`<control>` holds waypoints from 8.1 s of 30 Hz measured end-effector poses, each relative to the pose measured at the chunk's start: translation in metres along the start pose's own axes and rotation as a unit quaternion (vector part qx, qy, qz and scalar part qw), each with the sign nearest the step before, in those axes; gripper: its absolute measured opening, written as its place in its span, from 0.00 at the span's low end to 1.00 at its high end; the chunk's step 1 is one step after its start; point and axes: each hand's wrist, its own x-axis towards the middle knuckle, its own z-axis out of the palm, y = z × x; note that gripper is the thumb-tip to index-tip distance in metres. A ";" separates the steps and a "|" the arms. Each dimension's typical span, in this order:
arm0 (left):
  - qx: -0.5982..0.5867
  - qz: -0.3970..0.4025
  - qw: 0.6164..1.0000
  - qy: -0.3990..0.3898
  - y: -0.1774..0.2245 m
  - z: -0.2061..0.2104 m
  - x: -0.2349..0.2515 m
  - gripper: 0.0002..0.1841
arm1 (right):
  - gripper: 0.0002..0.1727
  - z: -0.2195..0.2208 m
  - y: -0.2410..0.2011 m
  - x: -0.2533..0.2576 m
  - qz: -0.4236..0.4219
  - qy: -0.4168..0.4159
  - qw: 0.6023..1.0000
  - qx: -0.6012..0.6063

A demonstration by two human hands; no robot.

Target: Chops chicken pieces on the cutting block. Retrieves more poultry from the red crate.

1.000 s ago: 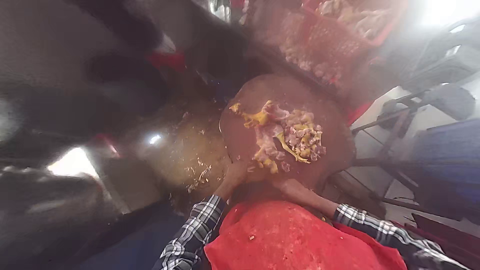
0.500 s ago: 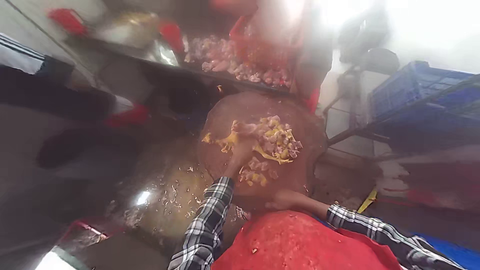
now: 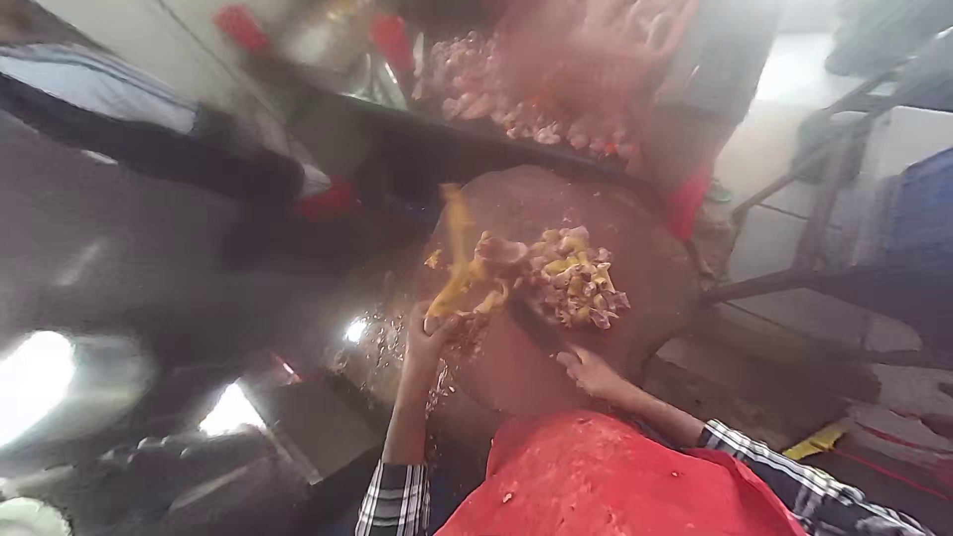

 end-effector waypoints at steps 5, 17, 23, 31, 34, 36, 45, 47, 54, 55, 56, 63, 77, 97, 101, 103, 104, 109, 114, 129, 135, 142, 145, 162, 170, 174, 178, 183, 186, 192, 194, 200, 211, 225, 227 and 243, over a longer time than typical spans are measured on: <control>-0.114 -0.169 0.975 0.093 -0.120 -0.016 -0.070 0.27 | 0.35 -0.003 -0.033 -0.005 -0.091 0.058 0.990 -0.095; -0.063 -0.215 0.964 0.145 -0.194 0.007 -0.081 0.25 | 0.45 0.064 -0.168 -0.056 -0.521 0.016 0.854 -0.003; -0.044 -0.217 0.959 0.175 -0.198 -0.007 -0.095 0.30 | 0.41 0.073 -0.053 0.017 -0.063 -0.076 0.945 -0.313; -0.086 -0.254 0.962 0.042 -0.193 -0.032 -0.172 0.25 | 0.41 0.056 -0.131 -0.049 -0.208 -0.008 0.949 -0.239; -0.082 -0.263 0.961 0.007 -0.186 -0.022 -0.183 0.25 | 0.43 0.060 -0.175 -0.079 -0.362 -0.017 0.922 -0.134; -0.093 -0.263 0.960 0.007 -0.186 -0.015 -0.182 0.24 | 0.42 0.066 -0.182 -0.081 -0.448 -0.018 0.889 -0.096; -0.068 -0.272 0.959 0.040 -0.198 -0.003 -0.183 0.24 | 0.41 0.060 -0.087 0.006 -0.063 -0.032 0.910 -0.408; -0.069 -0.276 0.958 0.033 -0.201 0.000 -0.183 0.25 | 0.39 0.064 -0.113 -0.017 -0.116 -0.039 0.921 -0.370; -0.077 -0.273 0.959 0.011 -0.209 0.015 -0.182 0.26 | 0.39 0.069 -0.082 -0.020 -0.240 -0.061 0.923 -0.295; -0.076 -0.269 0.960 0.009 -0.210 0.016 -0.182 0.25 | 0.37 0.065 -0.070 -0.008 -0.163 -0.074 0.925 -0.336; -0.077 -0.265 0.961 0.012 -0.210 0.017 -0.182 0.25 | 0.38 0.062 -0.062 0.003 -0.105 -0.084 0.926 -0.352; -0.059 -0.280 0.958 0.015 -0.220 0.020 -0.186 0.27 | 0.42 0.077 -0.086 -0.026 -0.250 -0.087 0.952 -0.153; -0.033 -0.165 0.986 0.006 -0.139 0.004 -0.127 0.29 | 0.34 0.024 -0.087 -0.021 -0.135 0.016 0.981 -0.138; -0.076 -0.193 0.978 0.036 -0.170 0.009 -0.099 0.28 | 0.41 0.032 -0.140 -0.034 -0.239 -0.005 0.960 -0.147; -0.006 -0.214 0.973 0.088 -0.180 0.028 -0.082 0.20 | 0.48 0.063 -0.144 -0.046 -0.339 -0.012 0.934 -0.112; -0.013 -0.201 0.974 0.103 -0.183 0.030 -0.084 0.19 | 0.40 0.067 -0.092 -0.020 -0.248 -0.036 0.939 -0.238; -0.013 -0.202 0.974 0.103 -0.184 0.030 -0.086 0.18 | 0.38 0.068 -0.069 -0.005 -0.173 -0.053 0.940 -0.289; -0.062 -0.227 0.959 0.160 -0.171 0.011 -0.117 0.18 | 0.42 0.067 -0.084 -0.008 -0.093 -0.070 0.943 -0.312; -0.104 -0.179 0.967 0.145 -0.182 -0.040 -0.137 0.18 | 0.46 0.063 -0.135 -0.045 -0.303 -0.064 0.924 -0.225; -0.448 -0.231 0.843 -0.187 -0.204 -0.074 -0.218 0.30 | 0.39 0.073 -0.048 -0.016 -0.120 -0.141 0.965 -0.188; 0.049 -0.205 0.951 -0.226 -0.164 -0.063 -0.186 0.22 | 0.40 0.044 -0.061 -0.003 -0.057 -0.058 0.975 -0.207; 0.363 -0.202 0.896 -0.157 -0.187 -0.045 -0.155 0.19 | 0.50 0.071 -0.131 -0.053 -0.428 -0.037 0.899 -0.087; 0.363 -0.198 0.899 -0.148 -0.186 -0.045 -0.158 0.19 | 0.40 0.064 -0.064 -0.014 -0.228 -0.074 0.918 -0.316; 0.344 -0.227 0.901 -0.134 -0.182 -0.038 -0.165 0.20 | 0.42 0.077 -0.058 -0.005 -0.098 -0.103 0.917 -0.373; 0.329 -0.202 0.912 -0.140 -0.187 -0.030 -0.165 0.19 | 0.46 0.090 -0.078 -0.039 -0.356 -0.110 0.910 -0.182; 0.348 -0.211 0.903 -0.136 -0.178 -0.028 -0.163 0.20 | 0.41 0.075 -0.040 -0.004 -0.091 -0.142 0.929 -0.328; 0.296 -0.220 0.928 -0.059 -0.175 -0.012 -0.161 0.21 | 0.38 0.074 -0.082 -0.028 -0.165 -0.114 0.943 -0.267; 0.248 -0.213 0.943 0.058 -0.199 0.024 -0.157 0.20 | 0.43 0.092 -0.068 -0.029 -0.235 -0.130 0.950 -0.158; 0.297 -0.227 0.927 0.035 -0.200 0.027 -0.155 0.22 | 0.39 0.077 -0.023 -0.004 -0.023 -0.188 0.965 -0.181; 0.177 -0.026 0.975 0.131 -0.168 0.011 -0.163 0.14 | 0.37 0.046 -0.020 -0.001 0.041 -0.114 0.987 -0.106; 0.142 -0.071 0.977 0.141 -0.165 0.007 -0.156 0.14 | 0.36 0.049 -0.050 -0.008 -0.028 -0.082 0.983 -0.162; 0.228 -0.144 0.953 0.136 -0.192 0.010 -0.136 0.15 | 0.47 0.081 -0.108 -0.048 -0.348 -0.099 0.931 -0.054; 0.054 -0.097 0.993 0.044 -0.093 -0.020 -0.140 0.15 | 0.40 0.082 -0.032 -0.010 -0.064 -0.151 0.891 -0.424; 0.355 -0.003 0.931 -0.085 0.011 -0.023 0.066 0.33 | 0.36 0.067 -0.017 -0.001 -0.027 -0.187 0.964 -0.186; 0.350 0.012 0.936 -0.039 0.020 -0.031 0.100 0.30 | 0.34 0.046 -0.014 -0.005 0.016 -0.102 0.986 -0.132; 0.581 -0.020 0.794 -0.179 -0.062 0.041 0.183 0.20 | 0.30 -0.024 0.011 -0.029 0.026 -0.070 0.940 -0.332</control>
